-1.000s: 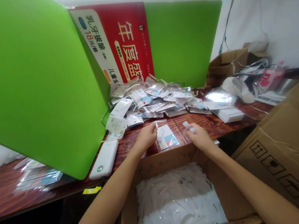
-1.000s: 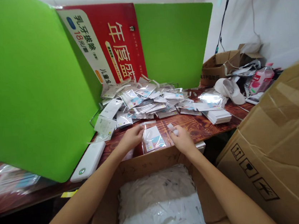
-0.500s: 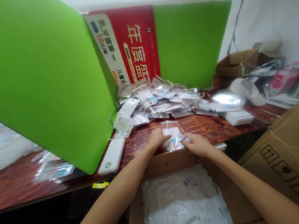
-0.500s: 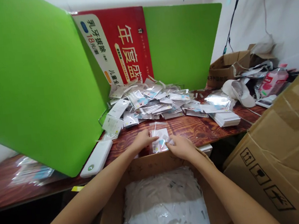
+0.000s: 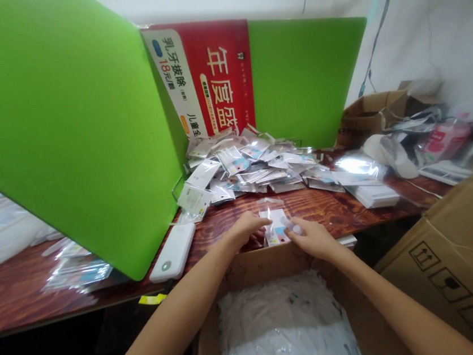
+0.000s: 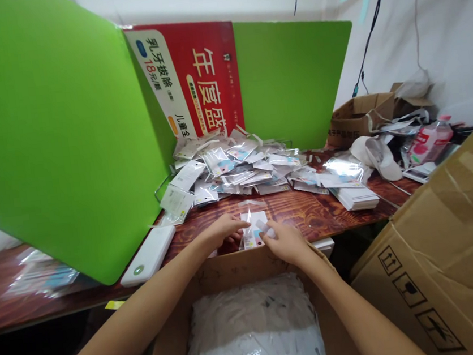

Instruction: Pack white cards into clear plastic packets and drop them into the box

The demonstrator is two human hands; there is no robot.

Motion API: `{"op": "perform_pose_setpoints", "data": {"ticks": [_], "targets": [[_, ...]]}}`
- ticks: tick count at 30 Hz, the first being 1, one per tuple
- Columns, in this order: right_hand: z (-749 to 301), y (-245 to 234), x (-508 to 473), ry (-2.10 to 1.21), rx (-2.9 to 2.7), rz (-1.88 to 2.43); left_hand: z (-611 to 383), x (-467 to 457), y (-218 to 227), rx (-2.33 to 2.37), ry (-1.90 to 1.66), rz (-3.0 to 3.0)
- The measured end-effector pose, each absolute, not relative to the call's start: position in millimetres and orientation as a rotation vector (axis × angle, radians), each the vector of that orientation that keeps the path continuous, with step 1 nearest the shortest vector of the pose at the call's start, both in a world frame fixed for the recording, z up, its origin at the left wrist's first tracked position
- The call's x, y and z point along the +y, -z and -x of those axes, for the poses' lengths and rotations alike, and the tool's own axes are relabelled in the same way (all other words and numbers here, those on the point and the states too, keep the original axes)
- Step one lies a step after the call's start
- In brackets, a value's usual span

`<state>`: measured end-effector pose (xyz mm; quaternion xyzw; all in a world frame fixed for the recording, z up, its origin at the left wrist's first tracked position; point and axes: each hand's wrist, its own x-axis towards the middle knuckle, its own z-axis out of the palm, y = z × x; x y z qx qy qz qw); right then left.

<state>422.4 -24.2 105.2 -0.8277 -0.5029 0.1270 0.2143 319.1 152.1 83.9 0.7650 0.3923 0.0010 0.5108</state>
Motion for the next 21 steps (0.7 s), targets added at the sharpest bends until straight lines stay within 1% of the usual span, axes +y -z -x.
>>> {"op": "perform_pose_setpoints", "data": {"ticks": [10, 14, 21], "targets": [[-413, -112, -19, -0.392, -1.457, 2.282, -312, 141, -88, 0.928, -0.135, -1.751], [-413, -109, -16, -0.385, -1.471, 2.271, -312, 141, -89, 0.917, -0.135, -1.653], [-413, -103, -13, -0.396, -1.486, 2.129, -314, 137, -86, 0.896, -0.138, -1.702]]}}
